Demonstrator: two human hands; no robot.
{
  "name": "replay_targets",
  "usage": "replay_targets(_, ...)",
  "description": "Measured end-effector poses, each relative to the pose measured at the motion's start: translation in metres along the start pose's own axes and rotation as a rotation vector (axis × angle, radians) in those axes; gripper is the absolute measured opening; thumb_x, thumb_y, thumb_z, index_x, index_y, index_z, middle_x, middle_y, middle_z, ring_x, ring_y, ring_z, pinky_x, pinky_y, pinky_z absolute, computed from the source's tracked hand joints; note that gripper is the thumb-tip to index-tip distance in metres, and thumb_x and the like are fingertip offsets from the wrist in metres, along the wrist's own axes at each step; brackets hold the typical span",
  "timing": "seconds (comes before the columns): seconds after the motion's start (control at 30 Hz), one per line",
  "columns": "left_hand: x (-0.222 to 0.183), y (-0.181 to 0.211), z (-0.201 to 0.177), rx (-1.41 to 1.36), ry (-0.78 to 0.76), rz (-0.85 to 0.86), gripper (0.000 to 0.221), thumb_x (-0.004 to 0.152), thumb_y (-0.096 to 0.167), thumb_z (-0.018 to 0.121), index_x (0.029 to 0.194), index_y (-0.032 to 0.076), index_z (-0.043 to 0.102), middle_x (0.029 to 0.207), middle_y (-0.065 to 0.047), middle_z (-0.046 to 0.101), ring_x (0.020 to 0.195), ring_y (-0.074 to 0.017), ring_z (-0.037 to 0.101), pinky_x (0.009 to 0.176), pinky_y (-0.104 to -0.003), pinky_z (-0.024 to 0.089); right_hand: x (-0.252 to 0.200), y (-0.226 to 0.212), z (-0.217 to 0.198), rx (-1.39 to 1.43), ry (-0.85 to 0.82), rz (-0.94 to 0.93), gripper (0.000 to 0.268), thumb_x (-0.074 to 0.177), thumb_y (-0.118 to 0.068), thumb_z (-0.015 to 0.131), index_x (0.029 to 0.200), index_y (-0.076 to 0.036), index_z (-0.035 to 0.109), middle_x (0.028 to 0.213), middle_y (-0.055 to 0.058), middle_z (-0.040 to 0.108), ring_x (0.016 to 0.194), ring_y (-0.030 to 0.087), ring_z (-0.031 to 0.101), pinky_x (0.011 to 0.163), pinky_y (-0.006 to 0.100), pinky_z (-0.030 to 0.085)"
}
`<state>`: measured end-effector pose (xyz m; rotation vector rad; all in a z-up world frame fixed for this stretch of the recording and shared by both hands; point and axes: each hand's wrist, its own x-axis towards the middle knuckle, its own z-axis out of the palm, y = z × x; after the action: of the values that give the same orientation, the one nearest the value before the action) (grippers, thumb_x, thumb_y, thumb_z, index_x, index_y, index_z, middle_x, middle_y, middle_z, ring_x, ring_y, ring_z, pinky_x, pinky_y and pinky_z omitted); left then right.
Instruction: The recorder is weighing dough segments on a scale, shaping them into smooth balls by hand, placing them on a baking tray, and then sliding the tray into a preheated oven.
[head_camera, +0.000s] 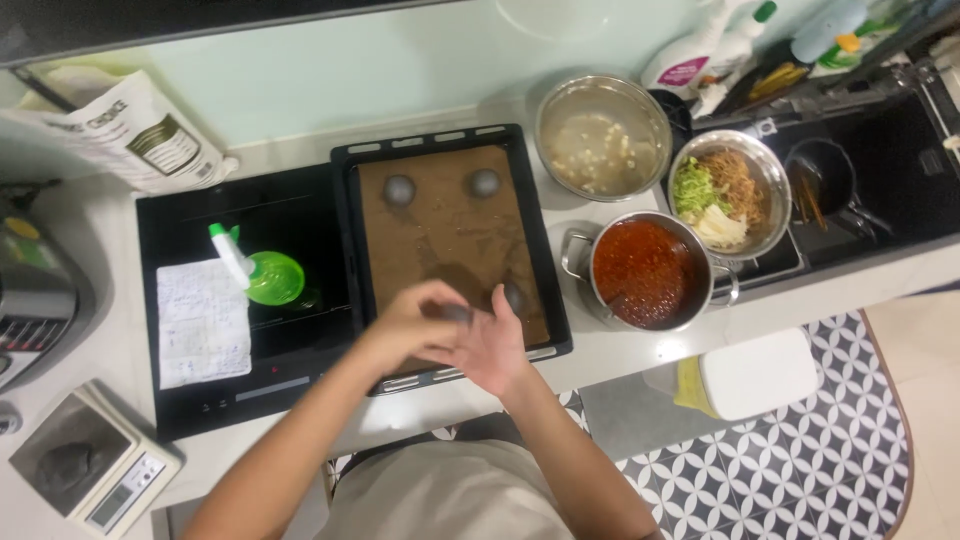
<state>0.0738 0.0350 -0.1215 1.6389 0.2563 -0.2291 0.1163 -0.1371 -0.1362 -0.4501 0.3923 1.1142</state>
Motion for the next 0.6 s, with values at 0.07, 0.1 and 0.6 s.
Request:
replay_targets(0.07,0.042,-0.018,-0.007,-0.052,0.035,0.028,0.034,0.070,0.011,0.082,0.102,0.008,0.072,0.097,-0.005,0.071,0.091,-0.0157,0.068,0.079,-0.029,0.055,-0.009,-0.007,-0.004,-0.133,0.050,-0.073,0.089,0.099,-0.073,0.026,0.137,0.004,0.051,0.130,0.020,0.061,0.121,0.036,0.060,0.107,0.053,0.047)
replay_targets(0.1,0.062,-0.027,-0.009,-0.111,0.083,0.053,0.032,0.070,0.012,0.081,0.100,0.009,0.069,0.094,-0.003,0.072,0.089,-0.0134,0.069,0.078,-0.028,0.055,-0.014,-0.010,-0.006,-0.274,0.101,-0.131,0.085,0.098,-0.070,0.026,0.135,0.002,0.052,0.128,0.019,0.065,0.118,0.034,0.062,0.104,0.050,0.049)
replay_targets(0.6,0.162,-0.058,-0.005,0.789,0.284,0.232,0.052,0.065,0.009,0.083,0.112,0.010,0.061,0.126,-0.018,0.054,0.121,-0.0441,0.047,0.100,-0.050,0.047,-0.052,-0.006,-0.086,-0.849,0.447,-0.604,0.034,0.101,-0.025,0.058,0.115,0.005,0.069,0.109,0.013,0.074,0.101,0.020,0.070,0.092,0.033,0.055)
